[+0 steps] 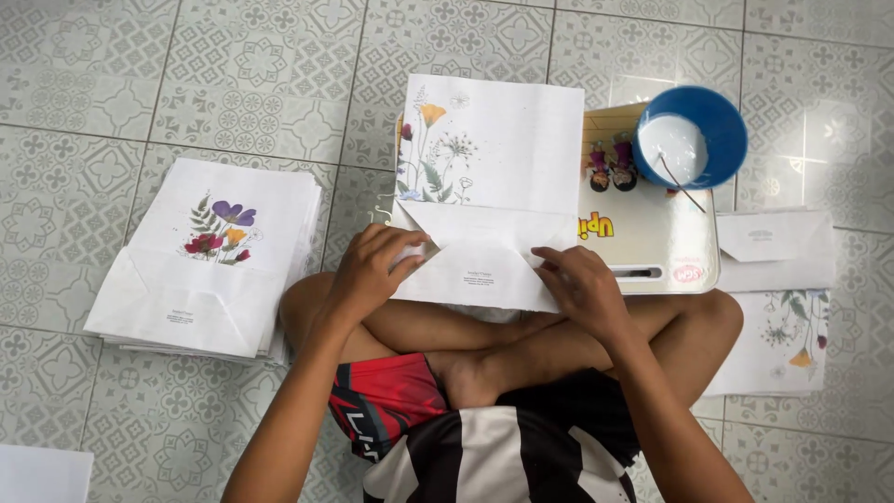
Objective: Folding paper sheets and applying glue with a stick to assemble handmade paper bags.
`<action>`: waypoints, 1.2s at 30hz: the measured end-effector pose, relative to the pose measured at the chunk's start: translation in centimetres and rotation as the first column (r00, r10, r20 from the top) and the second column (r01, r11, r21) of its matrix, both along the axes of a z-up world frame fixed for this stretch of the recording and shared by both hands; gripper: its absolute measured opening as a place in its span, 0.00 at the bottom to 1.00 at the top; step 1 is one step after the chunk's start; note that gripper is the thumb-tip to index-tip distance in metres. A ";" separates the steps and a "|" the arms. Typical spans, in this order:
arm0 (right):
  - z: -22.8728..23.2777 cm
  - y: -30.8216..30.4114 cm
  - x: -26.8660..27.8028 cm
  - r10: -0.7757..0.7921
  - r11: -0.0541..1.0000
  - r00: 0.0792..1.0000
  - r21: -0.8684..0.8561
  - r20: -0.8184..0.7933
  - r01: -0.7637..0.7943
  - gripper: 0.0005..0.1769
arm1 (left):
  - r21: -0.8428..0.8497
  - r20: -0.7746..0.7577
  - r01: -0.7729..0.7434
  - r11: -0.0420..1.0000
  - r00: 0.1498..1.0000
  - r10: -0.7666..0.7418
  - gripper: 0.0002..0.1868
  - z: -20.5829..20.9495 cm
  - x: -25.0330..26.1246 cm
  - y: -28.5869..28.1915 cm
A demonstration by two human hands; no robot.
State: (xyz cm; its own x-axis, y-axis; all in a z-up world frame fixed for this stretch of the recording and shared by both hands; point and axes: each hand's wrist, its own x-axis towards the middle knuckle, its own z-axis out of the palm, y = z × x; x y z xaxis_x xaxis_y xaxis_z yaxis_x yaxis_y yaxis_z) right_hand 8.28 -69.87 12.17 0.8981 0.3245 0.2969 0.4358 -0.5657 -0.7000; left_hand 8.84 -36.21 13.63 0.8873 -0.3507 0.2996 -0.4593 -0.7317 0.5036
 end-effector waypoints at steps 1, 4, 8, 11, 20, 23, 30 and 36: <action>-0.3 -0.1 0.0 -0.010 1.000 1.000 0.000 -0.005 0.010 0.19 | 0.000 -0.005 0.010 1.000 1.000 -0.010 0.15 -0.3 0.0 -0.1; -0.2 -0.4 0.3 0.058 0.998 0.998 -0.005 0.033 -0.057 0.24 | 0.075 -0.063 0.029 0.997 0.998 -0.025 0.24 -0.8 0.3 0.0; 0.9 -0.3 1.1 0.153 0.984 0.980 -0.069 -0.127 -0.163 0.57 | 0.153 -0.278 0.143 0.978 0.956 -0.096 0.59 0.3 0.8 -0.1; -0.2 -0.1 2.0 0.160 0.964 0.957 -0.171 -0.241 -0.204 0.78 | 0.234 -0.409 0.202 0.951 0.908 -0.092 0.75 0.2 1.2 -1.0; 0.8 1.0 4.1 0.116 0.887 0.904 -0.367 -0.411 -0.281 0.82 | 0.452 -0.564 0.244 0.858 0.823 0.062 0.75 2.1 2.5 -3.7; 0.5 0.9 4.6 0.105 0.869 0.895 -0.397 -0.434 -0.295 0.79 | 0.460 -0.573 0.237 0.855 0.815 0.083 0.74 1.3 2.7 -3.9; 0.4 -1.4 4.6 0.138 0.989 0.928 0.004 -0.347 -0.145 0.59 | 0.373 -0.549 0.165 0.913 0.833 0.074 0.62 1.1 2.7 -4.1; -1.3 -2.9 2.5 -0.554 0.623 0.781 0.479 -0.287 0.618 0.05 | 0.294 -0.323 -0.028 0.955 0.938 0.127 0.46 -0.7 2.2 -5.2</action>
